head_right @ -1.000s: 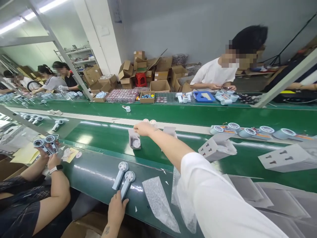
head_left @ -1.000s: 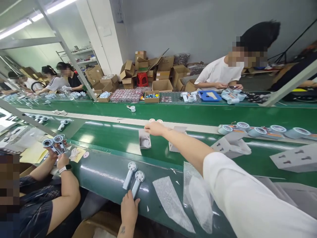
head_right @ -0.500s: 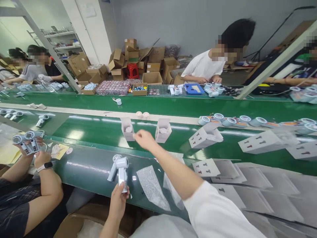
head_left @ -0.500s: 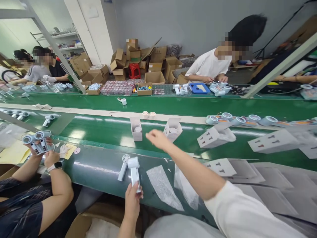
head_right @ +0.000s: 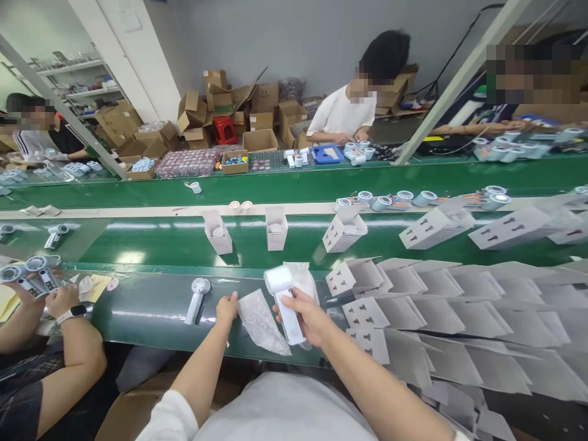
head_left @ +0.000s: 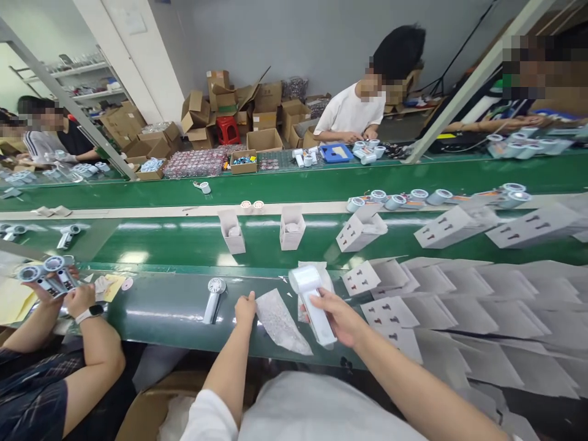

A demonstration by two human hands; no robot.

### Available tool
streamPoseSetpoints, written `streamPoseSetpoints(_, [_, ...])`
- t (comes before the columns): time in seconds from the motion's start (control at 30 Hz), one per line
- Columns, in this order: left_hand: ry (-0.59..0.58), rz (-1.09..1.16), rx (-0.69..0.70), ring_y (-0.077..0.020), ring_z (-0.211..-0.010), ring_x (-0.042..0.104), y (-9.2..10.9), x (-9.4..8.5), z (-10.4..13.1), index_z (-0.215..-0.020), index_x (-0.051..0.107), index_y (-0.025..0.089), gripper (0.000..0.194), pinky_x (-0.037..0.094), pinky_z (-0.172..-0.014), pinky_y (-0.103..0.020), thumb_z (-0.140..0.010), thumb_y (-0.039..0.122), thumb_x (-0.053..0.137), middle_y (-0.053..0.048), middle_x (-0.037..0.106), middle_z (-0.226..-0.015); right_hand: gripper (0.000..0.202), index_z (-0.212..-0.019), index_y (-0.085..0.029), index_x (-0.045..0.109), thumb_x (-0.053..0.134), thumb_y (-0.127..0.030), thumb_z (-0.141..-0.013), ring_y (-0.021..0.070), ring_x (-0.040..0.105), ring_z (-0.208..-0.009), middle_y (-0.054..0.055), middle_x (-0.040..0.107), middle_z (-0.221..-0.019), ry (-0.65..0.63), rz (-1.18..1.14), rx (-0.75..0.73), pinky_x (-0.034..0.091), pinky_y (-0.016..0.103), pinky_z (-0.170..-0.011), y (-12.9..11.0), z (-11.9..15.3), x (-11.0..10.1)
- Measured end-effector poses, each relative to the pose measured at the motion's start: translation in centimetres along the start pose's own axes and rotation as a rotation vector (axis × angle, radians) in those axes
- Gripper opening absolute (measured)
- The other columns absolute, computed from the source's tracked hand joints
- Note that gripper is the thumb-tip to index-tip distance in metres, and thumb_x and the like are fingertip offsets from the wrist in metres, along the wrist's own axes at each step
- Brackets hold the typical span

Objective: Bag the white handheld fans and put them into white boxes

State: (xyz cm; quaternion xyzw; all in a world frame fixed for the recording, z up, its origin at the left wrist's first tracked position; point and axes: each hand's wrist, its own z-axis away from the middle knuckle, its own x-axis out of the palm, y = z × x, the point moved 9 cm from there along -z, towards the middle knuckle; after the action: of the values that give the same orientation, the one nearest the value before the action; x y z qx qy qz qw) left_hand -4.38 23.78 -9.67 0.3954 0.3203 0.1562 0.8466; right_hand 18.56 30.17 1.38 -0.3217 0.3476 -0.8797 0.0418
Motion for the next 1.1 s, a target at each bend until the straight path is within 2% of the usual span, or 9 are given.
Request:
streamPoseSetpoints(0.17, [-0.227, 0.044, -0.147, -0.0109, -0.067, 0.059, -0.6, 3.7, 1.4, -0.091, 0.060, 0.012, 0.020, 0.051, -0.062, -0.027, -0.087, 0.032, 0.058, -0.001, 0.062, -0.082, 0.035, -0.092, -0.017, 0.058, 0.077, -0.024, -0.064, 0.0156, 0.063, -0.069, 0.001, 0.062, -0.076, -0.055, -0.166, 0.198, 0.053, 0.025, -0.056, 4.4, 3.6, -1.6])
streamPoseSetpoints(0.33, [-0.331, 0.190, -0.042, -0.0116, -0.063, 0.058, 2.1, 2.2, 7.1, -0.080, 0.064, 0.010, 0.014, 0.046, -0.062, -0.024, -0.068, 0.014, 0.069, -0.003, 0.064, -0.071, 0.037, -0.093, -0.012, 0.056, 0.075, -0.029, -0.065, 0.0159, 0.065, -0.066, 0.005, 0.064, -0.075, -0.216, -0.241, 0.402, 0.052, 0.023, -0.053, 7.8, 5.2, -0.3])
streamPoseSetpoints(0.53, [-0.319, 0.279, 0.290, -0.0105, -0.060, 0.049, 5.6, 0.3, 14.1, -0.063, 0.057, 0.015, 0.011, 0.038, -0.057, -0.021, -0.061, 0.020, 0.067, 0.003, 0.057, -0.060, 0.061, -0.112, -0.020, 0.048, 0.078, -0.025, -0.060, 0.0176, 0.067, -0.067, 0.003, 0.063, -0.085, -0.512, -0.082, 0.328, 0.054, 0.026, -0.054, 6.5, 4.4, 4.1])
streamPoseSetpoints(0.67, [-0.132, 0.518, 0.095, -0.0084, -0.051, 0.044, 3.5, -1.7, 14.3, -0.061, 0.046, 0.019, 0.024, 0.035, -0.050, -0.020, -0.064, 0.034, 0.065, 0.006, 0.047, -0.054, 0.052, -0.104, -0.018, 0.051, 0.078, -0.025, -0.060, 0.0175, 0.066, -0.068, 0.003, 0.063, -0.086, -0.453, 0.107, 0.307, 0.052, 0.025, -0.053, 6.5, 3.7, 3.9])
streamPoseSetpoints(0.73, [-0.011, 0.532, 0.117, -0.0091, -0.052, 0.045, 3.5, -3.2, 14.3, -0.063, 0.046, 0.019, 0.026, 0.036, -0.051, -0.020, -0.069, 0.039, 0.063, 0.005, 0.047, -0.057, 0.048, -0.097, -0.019, 0.053, 0.079, -0.024, -0.057, 0.0169, 0.066, -0.067, 0.002, 0.062, -0.090, -0.402, 0.194, 0.321, 0.052, 0.025, -0.054, 7.0, 3.6, 3.4])
streamPoseSetpoints(0.8, [0.047, 0.375, 0.334, -0.0109, -0.059, 0.048, 5.3, -4.5, 15.1, -0.069, 0.051, 0.019, 0.021, 0.039, -0.056, -0.022, -0.076, 0.037, 0.059, 0.003, 0.051, -0.063, 0.044, -0.091, -0.019, 0.053, 0.078, -0.023, -0.055, 0.0161, 0.066, -0.066, 0.000, 0.062, -0.093, -0.343, 0.253, 0.321, 0.051, 0.026, -0.055, 7.5, 3.6, 3.0])
streamPoseSetpoints(0.9, [0.069, 0.037, 0.794, -0.0153, -0.074, 0.053, 8.6, -5.3, 17.9, -0.078, 0.058, 0.019, 0.010, 0.044, -0.070, -0.028, -0.084, 0.024, 0.053, -0.003, 0.057, -0.075, 0.044, -0.089, -0.020, 0.050, 0.077, -0.022, -0.054, 0.0168, 0.066, -0.063, -0.001, 0.062, -0.089, -0.271, 0.267, 0.303, 0.049, 0.026, -0.051, 7.8, 3.5, 2.8])
streamPoseSetpoints(0.97, [0.095, -0.122, 1.039, -0.0173, -0.079, 0.053, 9.5, -5.7, 19.9, -0.084, 0.059, 0.019, 0.011, 0.045, -0.075, -0.031, -0.085, 0.015, 0.049, -0.005, 0.059, -0.079, 0.045, -0.090, -0.021, 0.048, 0.076, -0.023, -0.054, 0.0181, 0.066, -0.063, -0.001, 0.062, -0.086, -0.242, 0.215, 0.303, 0.048, 0.027, -0.049, 7.8, 3.6, 2.8])
streamPoseSetpoints(1.1, [0.085, -0.345, 1.237, -0.0192, -0.081, 0.052, 8.8, -4.7, 22.4, -0.094, 0.060, 0.018, 0.024, 0.046, -0.076, -0.035, -0.084, 0.005, 0.042, -0.009, 0.060, -0.083, 0.042, -0.090, -0.021, 0.045, 0.073, -0.022, -0.059, 0.0187, 0.065, -0.062, 0.000, 0.062, -0.078, -0.164, 0.104, 0.304, 0.049, 0.028, -0.050, 7.6, 3.5, 2.6])
